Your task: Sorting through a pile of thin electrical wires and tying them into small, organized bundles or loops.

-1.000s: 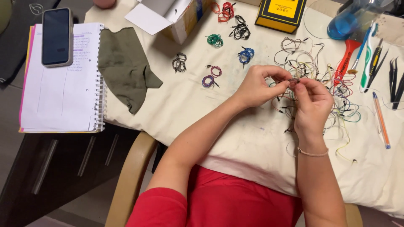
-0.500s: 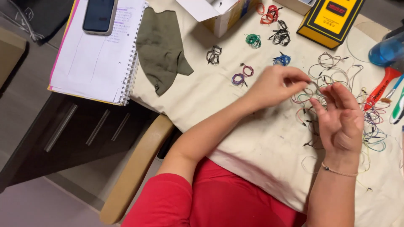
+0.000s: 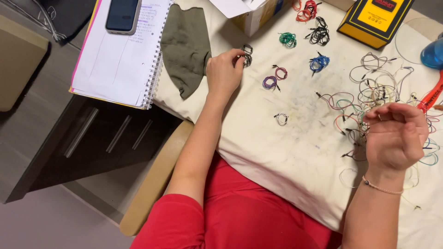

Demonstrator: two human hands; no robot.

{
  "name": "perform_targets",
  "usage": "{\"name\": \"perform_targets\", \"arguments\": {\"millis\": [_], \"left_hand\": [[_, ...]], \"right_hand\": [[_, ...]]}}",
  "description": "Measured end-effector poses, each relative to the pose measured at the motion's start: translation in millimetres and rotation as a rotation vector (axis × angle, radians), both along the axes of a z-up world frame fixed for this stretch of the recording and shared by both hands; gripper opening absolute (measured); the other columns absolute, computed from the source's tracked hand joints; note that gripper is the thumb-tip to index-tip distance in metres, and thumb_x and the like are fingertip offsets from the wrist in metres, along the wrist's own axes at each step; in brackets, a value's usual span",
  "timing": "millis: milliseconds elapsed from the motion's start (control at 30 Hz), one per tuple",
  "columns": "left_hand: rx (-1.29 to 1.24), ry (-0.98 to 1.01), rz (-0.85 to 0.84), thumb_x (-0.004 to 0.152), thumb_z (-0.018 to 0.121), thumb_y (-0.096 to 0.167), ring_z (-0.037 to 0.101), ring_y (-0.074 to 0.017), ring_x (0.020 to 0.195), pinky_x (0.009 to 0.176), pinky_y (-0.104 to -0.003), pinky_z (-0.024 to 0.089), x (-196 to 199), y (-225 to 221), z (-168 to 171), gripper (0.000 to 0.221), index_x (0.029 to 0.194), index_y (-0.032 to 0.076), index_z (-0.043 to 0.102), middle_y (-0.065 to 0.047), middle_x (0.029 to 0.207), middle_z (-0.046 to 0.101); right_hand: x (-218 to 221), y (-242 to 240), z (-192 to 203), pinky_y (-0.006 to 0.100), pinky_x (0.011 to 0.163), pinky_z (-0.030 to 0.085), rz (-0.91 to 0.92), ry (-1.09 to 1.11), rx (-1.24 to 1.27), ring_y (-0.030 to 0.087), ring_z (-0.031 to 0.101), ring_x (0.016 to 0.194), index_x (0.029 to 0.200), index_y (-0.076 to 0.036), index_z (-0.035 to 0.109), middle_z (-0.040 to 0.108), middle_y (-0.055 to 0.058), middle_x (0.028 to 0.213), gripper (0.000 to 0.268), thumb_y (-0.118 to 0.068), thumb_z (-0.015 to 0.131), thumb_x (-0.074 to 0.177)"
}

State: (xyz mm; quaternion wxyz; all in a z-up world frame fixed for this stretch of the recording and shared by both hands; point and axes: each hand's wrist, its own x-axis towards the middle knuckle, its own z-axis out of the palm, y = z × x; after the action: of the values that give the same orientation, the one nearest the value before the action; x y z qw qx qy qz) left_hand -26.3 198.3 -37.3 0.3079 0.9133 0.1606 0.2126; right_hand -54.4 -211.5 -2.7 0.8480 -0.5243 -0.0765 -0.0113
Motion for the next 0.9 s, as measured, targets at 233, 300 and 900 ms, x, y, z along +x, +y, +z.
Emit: {"name": "perform_targets", "arguments": {"millis": [233,300,900], "left_hand": [[0.233,-0.18,-0.024,0.084,0.077,0.025,0.068,-0.0216,0.093,0.073,-0.048,0.046,-1.7,-4.3,-1.0,0.016,0.099,0.023,0.081,0.003,0.11,0.065],[0.348,-0.298,0.042,0.09,0.08,0.019,0.067,-0.0242,0.089,0.069,-0.044,0.044,-6.9,-12.4,8.1,0.025,0.115,0.016,0.076,-0.005,0.126,0.062],[-0.923,0.136,-1.227,0.094,0.07,0.02,0.066,-0.0231,0.113,0.106,-0.048,0.046,50.5,-200.2,23.4,0.011,0.093,0.01,0.076,-0.012,0.116,0.075]], "right_hand": [[7.1,9.2,-1.8,0.033,0.078,0.062,-0.384,-0.184,-0.335,0.025,0.07,0.092,0.118,0.003,0.067,0.064,0.013,0.101,0.024,-0.016,0.07,0.103],[5.4,17.6,13.0,0.038,0.09,0.053,-0.511,-0.509,-0.771,0.031,0.065,0.102,0.121,0.014,0.066,0.064,0.024,0.113,0.013,0.008,0.063,0.111],[20.8,8.3,0.4,0.044,0.095,0.052,-0.418,-0.332,-0.452,0.03,0.069,0.091,0.108,0.001,0.057,0.067,0.023,0.1,0.01,-0.008,0.062,0.11]]}}
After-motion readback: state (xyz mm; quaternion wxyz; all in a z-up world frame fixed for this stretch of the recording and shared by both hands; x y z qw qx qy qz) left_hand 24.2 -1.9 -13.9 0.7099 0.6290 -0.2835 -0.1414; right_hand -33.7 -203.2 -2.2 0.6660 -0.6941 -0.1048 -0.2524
